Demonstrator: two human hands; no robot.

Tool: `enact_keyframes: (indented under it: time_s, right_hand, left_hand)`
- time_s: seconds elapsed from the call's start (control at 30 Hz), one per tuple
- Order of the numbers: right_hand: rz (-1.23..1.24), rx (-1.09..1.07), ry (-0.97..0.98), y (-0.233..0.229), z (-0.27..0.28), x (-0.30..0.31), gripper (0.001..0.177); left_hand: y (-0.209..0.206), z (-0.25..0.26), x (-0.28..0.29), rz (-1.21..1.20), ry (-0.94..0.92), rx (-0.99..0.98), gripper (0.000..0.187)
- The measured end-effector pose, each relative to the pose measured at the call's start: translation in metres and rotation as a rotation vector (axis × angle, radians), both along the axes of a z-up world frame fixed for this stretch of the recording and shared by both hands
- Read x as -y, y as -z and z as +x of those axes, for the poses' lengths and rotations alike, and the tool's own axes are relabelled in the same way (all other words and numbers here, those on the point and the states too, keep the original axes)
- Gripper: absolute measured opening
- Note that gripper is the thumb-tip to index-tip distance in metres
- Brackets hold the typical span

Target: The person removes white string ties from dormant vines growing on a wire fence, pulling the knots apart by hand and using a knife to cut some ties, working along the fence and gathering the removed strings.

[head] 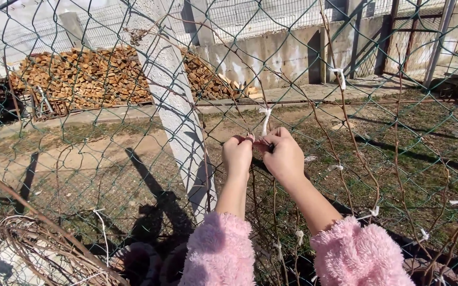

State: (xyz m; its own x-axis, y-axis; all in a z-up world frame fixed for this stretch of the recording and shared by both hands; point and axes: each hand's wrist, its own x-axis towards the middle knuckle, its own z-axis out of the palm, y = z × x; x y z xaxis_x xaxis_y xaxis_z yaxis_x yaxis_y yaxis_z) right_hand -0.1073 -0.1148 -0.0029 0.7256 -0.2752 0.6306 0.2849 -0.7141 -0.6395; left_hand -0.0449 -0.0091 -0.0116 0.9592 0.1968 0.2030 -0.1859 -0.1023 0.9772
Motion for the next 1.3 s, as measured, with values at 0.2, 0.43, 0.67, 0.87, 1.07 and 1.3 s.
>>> enact_keyframes:
  time_s: [0.2,0.43,0.67,0.87,1.07,1.3]
  right_hand:
    - [0.355,-0.061,0.095,0.020,0.028,-0.004,0.011]
    - [0.604,-0.156,0.026,0.000,0.023,-0.014,0.010]
    - [0.484,-0.242,-0.043,-0.022,0.027,-0.006,0.021]
    - [0.462,-0.224,-0.089,-0.011,0.060,0.007,0.014]
    - [0.515,-0.115,-0.104,0.000,0.053,-0.002,0.006]
    - [1.042,0.052,-0.347,0.001,0.026,-0.023,0.022]
  left_hand:
    - [0.002,0.000,0.003,-0.310,0.107,-0.003,0.021]
    - [0.001,-0.018,0.005,-0.489,0.123,-0.058,0.021]
    - [0.008,-0.011,0.007,-0.148,-0.049,0.049,0.016]
    - [0.000,-0.027,0.000,0.165,-0.070,0.099,0.020]
    - [0.006,-0.023,-0.002,0.157,-0.149,0.167,0.018]
    - [0.013,-0.003,0.008,-0.101,-0.092,0.084,0.016]
